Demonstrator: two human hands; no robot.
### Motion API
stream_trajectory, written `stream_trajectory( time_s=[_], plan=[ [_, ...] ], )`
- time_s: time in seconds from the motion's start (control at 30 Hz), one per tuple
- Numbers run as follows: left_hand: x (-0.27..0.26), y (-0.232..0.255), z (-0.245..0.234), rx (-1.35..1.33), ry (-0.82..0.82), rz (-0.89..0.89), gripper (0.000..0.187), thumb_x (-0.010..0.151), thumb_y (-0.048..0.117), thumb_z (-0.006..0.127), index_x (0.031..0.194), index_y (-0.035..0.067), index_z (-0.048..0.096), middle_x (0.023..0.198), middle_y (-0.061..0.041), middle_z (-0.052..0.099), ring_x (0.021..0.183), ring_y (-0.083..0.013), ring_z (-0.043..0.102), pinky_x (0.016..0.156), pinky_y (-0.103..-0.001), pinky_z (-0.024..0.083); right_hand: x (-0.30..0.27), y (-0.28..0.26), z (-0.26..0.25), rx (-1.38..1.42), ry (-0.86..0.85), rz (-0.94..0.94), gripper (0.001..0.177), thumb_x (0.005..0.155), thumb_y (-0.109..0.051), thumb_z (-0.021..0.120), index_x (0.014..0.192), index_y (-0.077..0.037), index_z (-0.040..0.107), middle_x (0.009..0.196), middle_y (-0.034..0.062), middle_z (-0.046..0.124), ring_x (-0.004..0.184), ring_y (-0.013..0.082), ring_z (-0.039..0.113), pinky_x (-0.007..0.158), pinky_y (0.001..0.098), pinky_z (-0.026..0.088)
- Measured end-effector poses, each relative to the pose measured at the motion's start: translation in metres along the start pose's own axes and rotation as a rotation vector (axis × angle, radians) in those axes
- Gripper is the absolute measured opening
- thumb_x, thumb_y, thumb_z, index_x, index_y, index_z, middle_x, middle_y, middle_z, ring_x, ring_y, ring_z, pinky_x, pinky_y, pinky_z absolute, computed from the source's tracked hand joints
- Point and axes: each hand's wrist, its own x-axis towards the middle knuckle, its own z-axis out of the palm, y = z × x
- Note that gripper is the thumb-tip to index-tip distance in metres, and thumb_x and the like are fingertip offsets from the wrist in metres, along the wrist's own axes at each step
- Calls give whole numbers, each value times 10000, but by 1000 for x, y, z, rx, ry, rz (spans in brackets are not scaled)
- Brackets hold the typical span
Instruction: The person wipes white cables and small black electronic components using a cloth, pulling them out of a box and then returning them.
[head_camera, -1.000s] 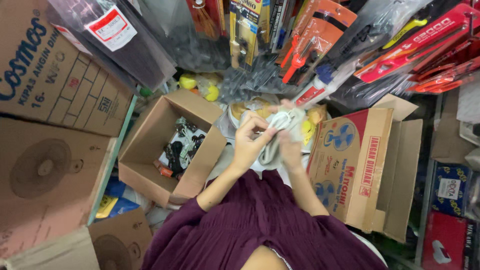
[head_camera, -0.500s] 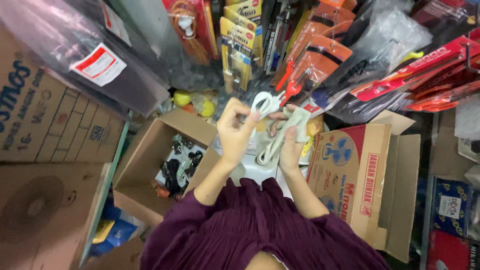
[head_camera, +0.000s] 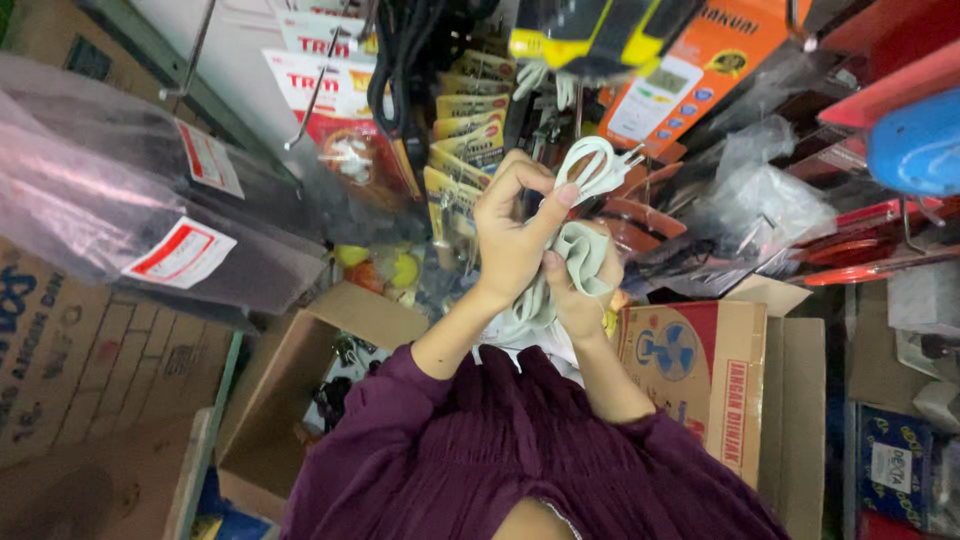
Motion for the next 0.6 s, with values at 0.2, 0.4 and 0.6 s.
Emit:
stream_trajectory(
  time_s=[0.2,0.4,0.6],
  plan=[
    [19,-36,0,86,73,-82,178,980,38,730,903,3,573,920,-28,516,858,-110,486,795,-237,404,20,14,16,41,44,28,290,971,-60,699,1237,-18,590,1085,10,600,983,96,539,916,253,473],
    [21,-22,0,282,58,35,274,1011,104,659,1254,2,584,1210,-114,570,1167,-231,551,1076,-336,434,51,21,41,109,122,134,245,991,-17,667,1229,-5,613,1079,17,641,980,98,580,907,255,493],
    [-7,3,-21,392,75,237,320,1003,62,616,1304,-4,531,1331,-181,546,1339,-332,513,1202,-441,396,86,30,54,121,126,59,271,1015,-40,671,1273,5,600,1074,25,668,956,101,612,868,252,506]
  ],
)
